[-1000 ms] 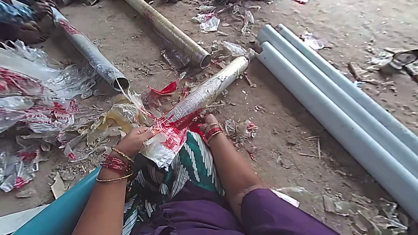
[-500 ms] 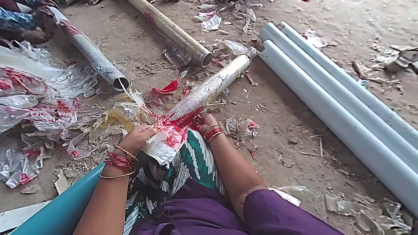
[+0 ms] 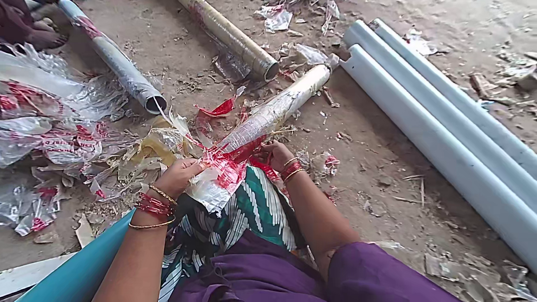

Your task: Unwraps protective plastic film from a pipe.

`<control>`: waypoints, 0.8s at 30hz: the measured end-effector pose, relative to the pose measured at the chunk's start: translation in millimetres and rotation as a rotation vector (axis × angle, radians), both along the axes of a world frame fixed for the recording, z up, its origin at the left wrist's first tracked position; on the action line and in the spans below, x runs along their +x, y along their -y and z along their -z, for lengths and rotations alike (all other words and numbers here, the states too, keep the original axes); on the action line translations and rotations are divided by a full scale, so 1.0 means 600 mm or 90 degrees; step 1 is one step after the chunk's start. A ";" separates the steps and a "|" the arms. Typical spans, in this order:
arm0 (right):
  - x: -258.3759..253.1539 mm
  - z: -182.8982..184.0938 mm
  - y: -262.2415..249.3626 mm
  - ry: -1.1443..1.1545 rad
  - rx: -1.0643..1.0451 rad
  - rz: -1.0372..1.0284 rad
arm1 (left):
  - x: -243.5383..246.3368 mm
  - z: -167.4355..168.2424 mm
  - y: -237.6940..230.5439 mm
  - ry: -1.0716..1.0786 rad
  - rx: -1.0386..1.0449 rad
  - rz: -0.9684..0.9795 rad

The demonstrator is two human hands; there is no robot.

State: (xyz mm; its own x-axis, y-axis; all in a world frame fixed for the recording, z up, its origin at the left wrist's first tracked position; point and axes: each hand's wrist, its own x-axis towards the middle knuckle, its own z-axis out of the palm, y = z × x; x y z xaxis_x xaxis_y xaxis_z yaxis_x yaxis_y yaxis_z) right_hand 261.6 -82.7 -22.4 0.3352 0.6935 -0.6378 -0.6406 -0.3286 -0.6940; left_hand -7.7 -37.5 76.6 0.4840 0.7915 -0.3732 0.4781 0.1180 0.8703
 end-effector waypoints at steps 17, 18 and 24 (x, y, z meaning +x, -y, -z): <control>-0.043 -0.007 -0.008 -0.042 -0.051 0.090 | 0.004 -0.014 -0.006 0.036 -0.056 -0.057; -0.045 -0.008 -0.009 -0.086 -0.064 0.132 | -0.003 -0.009 -0.006 0.045 -0.052 -0.043; -0.061 -0.017 -0.014 -0.131 -0.027 0.189 | -0.009 -0.007 -0.003 0.048 -0.048 -0.032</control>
